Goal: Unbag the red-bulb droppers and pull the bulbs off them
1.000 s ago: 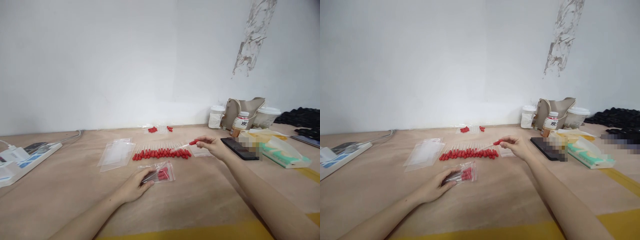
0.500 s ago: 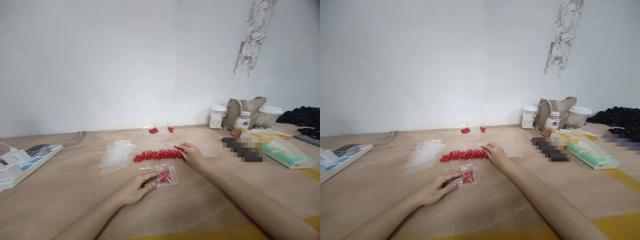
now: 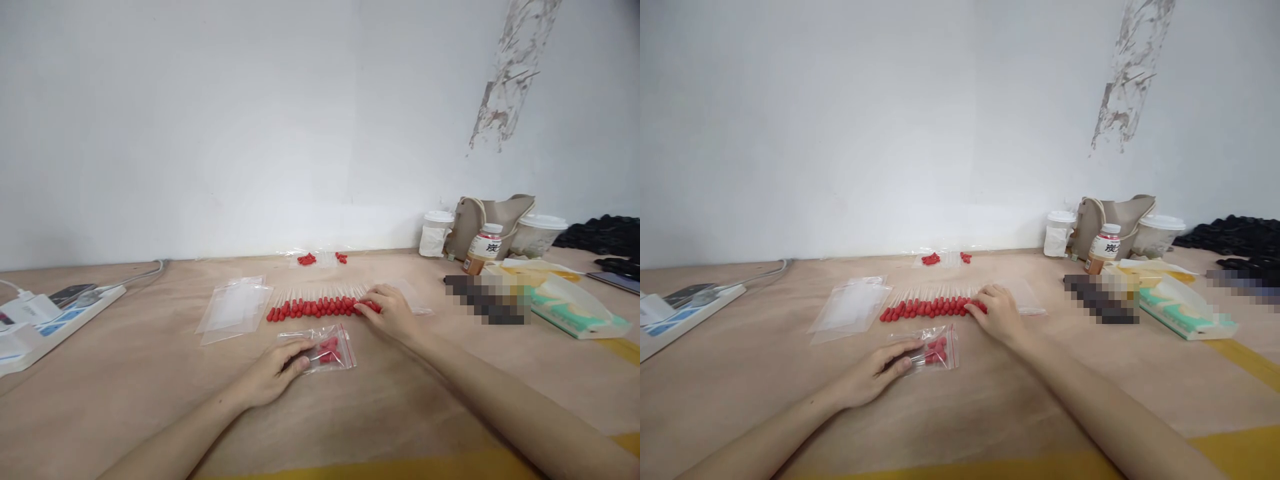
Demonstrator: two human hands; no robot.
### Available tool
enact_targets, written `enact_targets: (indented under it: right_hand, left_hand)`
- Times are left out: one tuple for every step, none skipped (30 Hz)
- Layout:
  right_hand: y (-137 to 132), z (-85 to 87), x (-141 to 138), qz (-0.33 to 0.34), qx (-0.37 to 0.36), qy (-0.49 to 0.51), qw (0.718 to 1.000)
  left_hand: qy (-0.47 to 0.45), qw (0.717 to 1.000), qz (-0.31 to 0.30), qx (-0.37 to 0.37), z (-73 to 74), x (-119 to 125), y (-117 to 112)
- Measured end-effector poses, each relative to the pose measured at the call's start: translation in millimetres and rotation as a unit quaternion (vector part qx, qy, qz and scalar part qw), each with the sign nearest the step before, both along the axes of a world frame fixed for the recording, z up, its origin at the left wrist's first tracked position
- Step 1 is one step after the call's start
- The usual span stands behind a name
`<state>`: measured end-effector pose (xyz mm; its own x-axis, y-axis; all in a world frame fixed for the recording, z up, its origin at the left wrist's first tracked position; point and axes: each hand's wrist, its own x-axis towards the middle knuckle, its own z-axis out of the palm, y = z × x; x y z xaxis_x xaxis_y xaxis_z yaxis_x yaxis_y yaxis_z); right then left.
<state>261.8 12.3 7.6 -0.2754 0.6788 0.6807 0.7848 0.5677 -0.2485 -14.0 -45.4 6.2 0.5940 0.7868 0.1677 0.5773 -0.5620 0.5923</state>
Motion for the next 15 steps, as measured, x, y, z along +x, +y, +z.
enact_targets:
  right_hand:
    - [-5,-1.0,-1,0.016,-0.02,0.03,0.999]
    - [-11,-2.9,-2,0.034,-0.043,0.059,0.997]
    - [-16,-5.4,-5,0.053,-0.07,0.08,0.993]
    - [-22,-8.1,-8,0.074,-0.096,0.091,0.988]
    - [-27,-10.7,-12,0.098,-0.117,0.088,0.984]
    - [-31,-12.8,-16,0.122,-0.135,0.074,0.98]
    - [-34,-14.4,-20,0.144,-0.149,0.058,0.977]
    - [-36,-15.5,-24,0.161,-0.161,0.042,0.973]
    - [-36,-16.1,-27,0.175,-0.17,0.033,0.969]
    - [-36,-16.5,-29,0.184,-0.178,0.031,0.966]
    - [-35,-16.8,-31,0.192,-0.184,0.034,0.963]
    - [-34,-17.1,-31,0.197,-0.189,0.042,0.961]
    - [-32,-17.4,-32,0.2,-0.192,0.051,0.959]
    - [-31,-17.7,-32,0.203,-0.195,0.058,0.958]
    - [-31,-18.0,-33,0.205,-0.199,0.058,0.957]
  left_hand:
    - [-0.013,1.0,0.014,-0.004,-1.5,0,1]
    - [-0.026,0.999,0.031,-0.006,-3.1,-1,1]
    - [-0.036,0.998,0.045,-0.006,-4.4,-1,1]
    - [-0.04,0.998,0.053,-0.005,-5.5,-1,2]
    - [-0.039,0.998,0.053,0.0,-6.1,0,1]
    - [-0.032,0.998,0.046,0.007,-6.4,0,1]
    - [-0.022,0.999,0.033,0.015,-6.2,1,0]
    - [-0.012,0.999,0.02,0.024,-5.6,1,-1]
    - [-0.004,0.999,0.009,0.031,-4.8,2,-2]
    - [0.002,0.999,0.002,0.035,-4.0,3,-2]
    - [0.007,0.999,-0.002,0.034,-3.2,3,-2]
    - [0.011,0.999,-0.005,0.03,-2.5,3,-3]
    - [0.015,1.0,-0.009,0.025,-2.0,3,-2]
    - [0.018,1.0,-0.012,0.022,-1.8,3,-2]
    - [0.022,0.999,-0.016,0.022,-1.9,2,-1]
